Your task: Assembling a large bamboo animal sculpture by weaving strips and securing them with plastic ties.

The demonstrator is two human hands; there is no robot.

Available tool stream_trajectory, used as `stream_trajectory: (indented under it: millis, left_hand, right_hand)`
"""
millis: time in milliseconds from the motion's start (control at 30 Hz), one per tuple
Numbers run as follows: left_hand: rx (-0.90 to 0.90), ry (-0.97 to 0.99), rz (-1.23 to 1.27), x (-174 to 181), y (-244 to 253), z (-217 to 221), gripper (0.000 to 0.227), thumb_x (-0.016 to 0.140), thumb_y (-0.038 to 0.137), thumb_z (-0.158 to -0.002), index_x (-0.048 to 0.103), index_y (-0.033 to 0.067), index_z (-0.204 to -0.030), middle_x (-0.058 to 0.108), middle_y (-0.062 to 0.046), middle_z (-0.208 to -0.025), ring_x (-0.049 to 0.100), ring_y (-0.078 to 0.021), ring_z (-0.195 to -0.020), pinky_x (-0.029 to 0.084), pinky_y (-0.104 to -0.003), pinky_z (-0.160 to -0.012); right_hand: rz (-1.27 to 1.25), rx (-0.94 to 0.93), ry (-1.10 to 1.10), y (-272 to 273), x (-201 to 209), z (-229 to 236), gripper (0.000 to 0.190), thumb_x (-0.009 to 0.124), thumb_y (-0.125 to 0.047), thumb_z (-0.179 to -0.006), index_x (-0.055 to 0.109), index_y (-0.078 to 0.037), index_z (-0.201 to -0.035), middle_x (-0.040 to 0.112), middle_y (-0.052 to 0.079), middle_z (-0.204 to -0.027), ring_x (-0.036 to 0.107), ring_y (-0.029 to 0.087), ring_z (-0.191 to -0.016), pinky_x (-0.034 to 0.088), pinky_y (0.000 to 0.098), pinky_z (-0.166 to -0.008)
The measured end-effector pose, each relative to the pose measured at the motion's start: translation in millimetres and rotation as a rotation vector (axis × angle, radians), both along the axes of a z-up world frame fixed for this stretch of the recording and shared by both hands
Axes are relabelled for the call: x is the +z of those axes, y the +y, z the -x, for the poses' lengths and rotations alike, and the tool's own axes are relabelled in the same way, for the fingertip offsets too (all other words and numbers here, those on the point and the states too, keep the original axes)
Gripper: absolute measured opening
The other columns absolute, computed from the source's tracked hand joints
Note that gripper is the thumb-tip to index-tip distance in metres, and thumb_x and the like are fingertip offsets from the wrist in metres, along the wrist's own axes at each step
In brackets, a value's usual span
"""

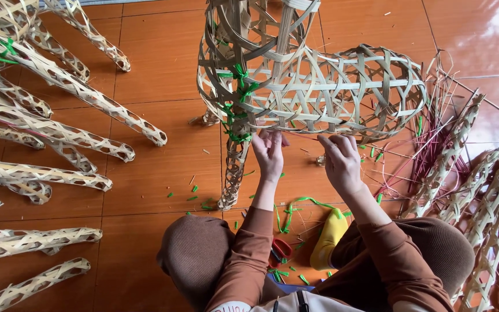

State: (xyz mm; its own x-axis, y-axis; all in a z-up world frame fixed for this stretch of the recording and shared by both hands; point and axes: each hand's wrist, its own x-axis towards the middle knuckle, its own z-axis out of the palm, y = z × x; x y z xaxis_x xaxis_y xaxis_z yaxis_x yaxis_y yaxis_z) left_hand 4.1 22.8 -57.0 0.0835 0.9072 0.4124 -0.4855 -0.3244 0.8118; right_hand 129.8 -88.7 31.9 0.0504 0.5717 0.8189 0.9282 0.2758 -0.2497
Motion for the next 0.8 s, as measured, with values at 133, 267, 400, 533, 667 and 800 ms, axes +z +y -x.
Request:
stream_trajectory:
  millis: [133, 267, 400, 533, 667, 800]
  left_hand:
    - [0.003, 0.007, 0.011, -2, -1, 0, 0.054, 0.052, 0.011, -0.101, 0.024, 0.0081, -0.147, 0.061, -0.009, -0.084, 0.063, -0.0123, -0.057, 0.050, -0.023, -0.053]
    - [-0.002, -0.017, 0.011, 8, -4, -1, 0.051, 0.051, 0.011, -0.101, 0.025, 0.0068, -0.145, 0.063, -0.011, -0.095, 0.062, -0.0106, -0.054, 0.047, -0.021, -0.051]
    - [-0.009, -0.029, 0.011, -6, -2, -6, 0.052, 0.050, 0.013, -0.102, 0.023, 0.0072, -0.145, 0.062, -0.011, -0.101, 0.061, -0.0098, -0.054, 0.046, -0.021, -0.051]
    - [-0.018, -0.030, 0.005, -7, -2, -7, 0.050, 0.049, 0.013, -0.102, 0.022, 0.0064, -0.144, 0.061, -0.010, -0.100, 0.062, -0.0106, -0.055, 0.045, -0.020, -0.051]
    - [-0.042, -0.013, 0.040, -16, -1, -7, 0.054, 0.049, 0.012, -0.101, 0.019, 0.0081, -0.146, 0.060, -0.015, -0.109, 0.062, -0.0119, -0.054, 0.044, -0.021, -0.051]
    - [-0.047, 0.001, 0.051, -4, -3, -2, 0.055, 0.050, 0.014, -0.102, 0.019, 0.0076, -0.147, 0.060, -0.014, -0.102, 0.064, -0.0128, -0.055, 0.044, -0.021, -0.051]
  right_hand:
    - [-0.042, -0.001, -0.040, 6, 6, -2, 0.024, 0.059, 0.012, -0.090, 0.075, -0.002, -0.103, 0.057, 0.014, -0.088, 0.058, 0.032, -0.078, 0.054, 0.0406, -0.075]
    - [-0.036, -0.056, -0.070, 7, 12, 2, 0.021, 0.063, 0.009, -0.090, 0.074, -0.006, -0.100, 0.057, 0.010, -0.088, 0.058, 0.029, -0.080, 0.046, 0.0382, -0.076]
    - [-0.045, -0.122, -0.111, 8, 15, 5, 0.019, 0.066, 0.005, -0.090, 0.074, -0.011, -0.096, 0.060, 0.005, -0.086, 0.059, 0.024, -0.080, 0.042, 0.0352, -0.077]
    - [-0.042, -0.139, -0.135, 10, 20, 12, 0.017, 0.065, 0.005, -0.090, 0.073, -0.010, -0.095, 0.060, 0.006, -0.086, 0.058, 0.025, -0.079, 0.040, 0.0351, -0.074]
    - [-0.058, -0.109, -0.148, 16, 25, 21, 0.016, 0.063, 0.004, -0.091, 0.072, -0.009, -0.095, 0.060, 0.006, -0.086, 0.056, 0.025, -0.075, 0.037, 0.0341, -0.070]
    - [-0.087, -0.110, -0.170, 19, 28, 23, 0.017, 0.065, 0.006, -0.089, 0.071, -0.009, -0.094, 0.060, 0.007, -0.085, 0.056, 0.026, -0.073, 0.037, 0.0344, -0.069]
